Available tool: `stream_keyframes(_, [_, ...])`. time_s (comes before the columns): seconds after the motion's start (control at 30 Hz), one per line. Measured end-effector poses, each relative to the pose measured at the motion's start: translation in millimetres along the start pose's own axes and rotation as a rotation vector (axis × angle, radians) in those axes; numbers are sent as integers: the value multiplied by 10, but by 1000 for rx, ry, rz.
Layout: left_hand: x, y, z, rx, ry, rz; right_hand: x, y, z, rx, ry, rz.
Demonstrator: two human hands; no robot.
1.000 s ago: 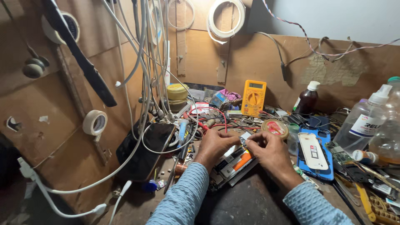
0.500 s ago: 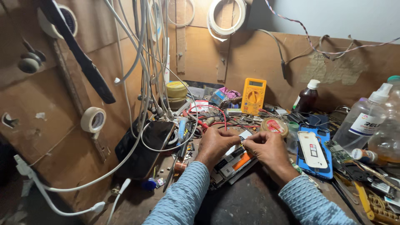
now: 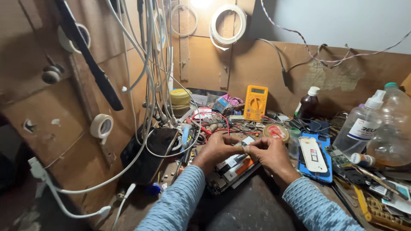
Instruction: The person uses a small screwdriver to remove screws from the back of a disassembled smartphone. They then use a plastic spudger to pry and separate internal components near the battery area. The phone remains open on the workbench throughout the clip.
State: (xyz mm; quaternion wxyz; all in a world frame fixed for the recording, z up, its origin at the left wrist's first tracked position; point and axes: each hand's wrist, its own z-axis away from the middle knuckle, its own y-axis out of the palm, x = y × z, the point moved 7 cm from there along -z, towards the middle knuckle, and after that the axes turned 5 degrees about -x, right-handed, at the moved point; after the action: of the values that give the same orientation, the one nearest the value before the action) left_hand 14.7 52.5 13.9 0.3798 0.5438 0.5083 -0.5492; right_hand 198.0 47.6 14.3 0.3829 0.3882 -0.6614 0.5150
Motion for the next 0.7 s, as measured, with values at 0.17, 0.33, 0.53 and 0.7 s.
stream_keyframes(0.17, [-147,16,141,-24,105,-299,380,-349,40,-129,-264,161])
stream_keyframes(0.33, [-295,148,351,-55,162,-569,440,-878,384,-244,-170,382])
stream_keyframes(0.53, [-475,198,486,-66,207,-796,370,-988,785,-172,-175,502])
stream_keyframes(0.7, [-561,186,612,-25,173,-867,438,-789,910,-35,-156,615])
